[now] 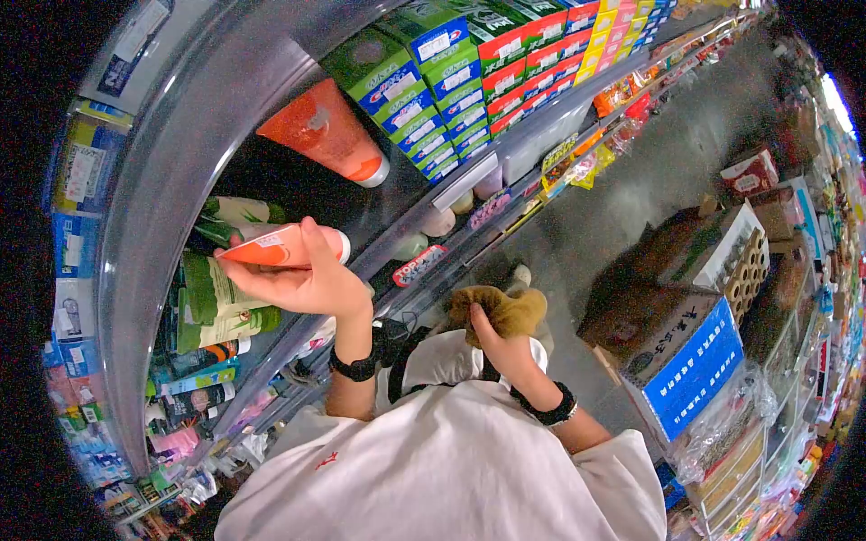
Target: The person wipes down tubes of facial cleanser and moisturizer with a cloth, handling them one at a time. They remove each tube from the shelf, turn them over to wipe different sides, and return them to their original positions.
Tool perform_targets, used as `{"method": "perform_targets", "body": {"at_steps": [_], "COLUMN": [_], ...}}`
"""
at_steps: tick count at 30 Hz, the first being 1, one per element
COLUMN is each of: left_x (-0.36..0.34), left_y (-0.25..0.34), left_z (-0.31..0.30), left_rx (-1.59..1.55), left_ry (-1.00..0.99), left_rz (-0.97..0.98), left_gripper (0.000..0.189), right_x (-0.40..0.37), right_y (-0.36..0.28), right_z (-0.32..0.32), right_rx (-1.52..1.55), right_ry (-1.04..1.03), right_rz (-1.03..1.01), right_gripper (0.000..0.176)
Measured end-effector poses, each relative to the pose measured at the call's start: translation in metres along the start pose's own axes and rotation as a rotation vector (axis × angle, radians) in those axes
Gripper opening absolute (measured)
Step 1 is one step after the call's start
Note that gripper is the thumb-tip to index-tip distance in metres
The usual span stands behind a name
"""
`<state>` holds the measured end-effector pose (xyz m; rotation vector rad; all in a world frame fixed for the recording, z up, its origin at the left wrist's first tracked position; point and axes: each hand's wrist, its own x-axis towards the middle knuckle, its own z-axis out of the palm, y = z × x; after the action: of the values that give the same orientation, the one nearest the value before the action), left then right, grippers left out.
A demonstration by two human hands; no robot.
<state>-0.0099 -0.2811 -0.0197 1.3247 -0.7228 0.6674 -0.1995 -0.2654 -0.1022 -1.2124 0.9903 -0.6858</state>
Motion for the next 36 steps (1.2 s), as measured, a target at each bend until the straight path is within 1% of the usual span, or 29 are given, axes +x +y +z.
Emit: {"method": "perform_targets", "body": {"at_steps": [2,4,6,8,10,12,15,17,20,23,25,26,28,29,31,32,35,36], "left_x": [0.0,0.002,0.004,0.006,0.009,0.011,0.014,0.017,0.02,0.019,0.018,0.018,0.016,0.015,0.013,0.014,0.016,0.017], "left_y": [-0.002,-0.004,-0.004,-0.004,-0.004,-0.004,-0.003,-0.002,-0.002,-0.001,0.0,-0.001,-0.003,-0.005,-0.008,-0.009,-0.012,-0.013], "left_z": [-0.004,-0.009,-0.01,-0.011,-0.014,-0.019,-0.021,-0.024,-0.028,-0.028,-0.03,-0.031,-0.034,-0.036,-0.04,-0.041,-0.042,-0.042], "left_rx": [0.05,0.176,0.164,0.149,0.093,0.12,0.158,0.171,0.229,0.173,0.242,0.241,0.326,0.325,0.316,0.315,0.264,0.25], "left_ry": [0.025,-0.025,0.006,0.034,0.072,0.074,0.072,0.065,0.012,-0.022,-0.08,-0.083,-0.136,-0.139,-0.22,-0.221,-0.25,-0.21], "left_rz": [0.026,0.045,0.014,-0.017,-0.093,-0.106,-0.123,-0.126,-0.095,-0.103,-0.055,-0.056,0.01,0.01,0.017,0.016,-0.032,-0.025], "left_gripper": [0.08,0.087,0.086,0.086,0.083,0.082,0.08,0.079,0.076,0.081,0.088,0.088,0.092,0.092,0.094,0.094,0.093,0.092], "right_x": [0.003,0.005,0.008,0.011,0.014,0.014,0.014,0.013,0.008,0.007,0.003,0.002,0.0,-0.001,-0.005,-0.008,-0.012,-0.014], "right_y": [-0.001,-0.005,-0.008,-0.009,0.001,0.004,0.004,0.011,0.014,0.015,0.016,0.017,0.018,0.018,0.013,0.012,0.018,0.021], "right_z": [0.001,0.002,0.004,0.006,0.008,0.009,0.012,0.014,0.018,0.02,0.022,0.023,0.023,0.024,0.028,0.03,0.033,0.034], "right_rx": [0.02,-0.028,-0.075,0.003,0.034,0.065,0.012,0.048,-0.015,0.021,0.037,0.05,0.022,-0.005,-0.003,-0.002,-0.007,-0.009], "right_ry": [-0.009,-0.017,-0.022,-0.09,-0.097,-0.104,-0.124,-0.135,-0.089,-0.128,-0.119,-0.116,-0.112,-0.111,-0.071,-0.031,-0.033,-0.03], "right_rz": [0.022,-0.014,-0.048,0.005,0.014,0.027,0.015,0.02,-0.012,0.009,0.019,0.026,0.01,-0.006,-0.004,-0.002,0.029,0.028], "right_gripper": [0.018,0.017,0.016,0.016,0.016,0.016,0.015,0.014,0.014,0.015,0.015,0.015,0.015,0.015,0.015,0.015,0.015,0.015]}}
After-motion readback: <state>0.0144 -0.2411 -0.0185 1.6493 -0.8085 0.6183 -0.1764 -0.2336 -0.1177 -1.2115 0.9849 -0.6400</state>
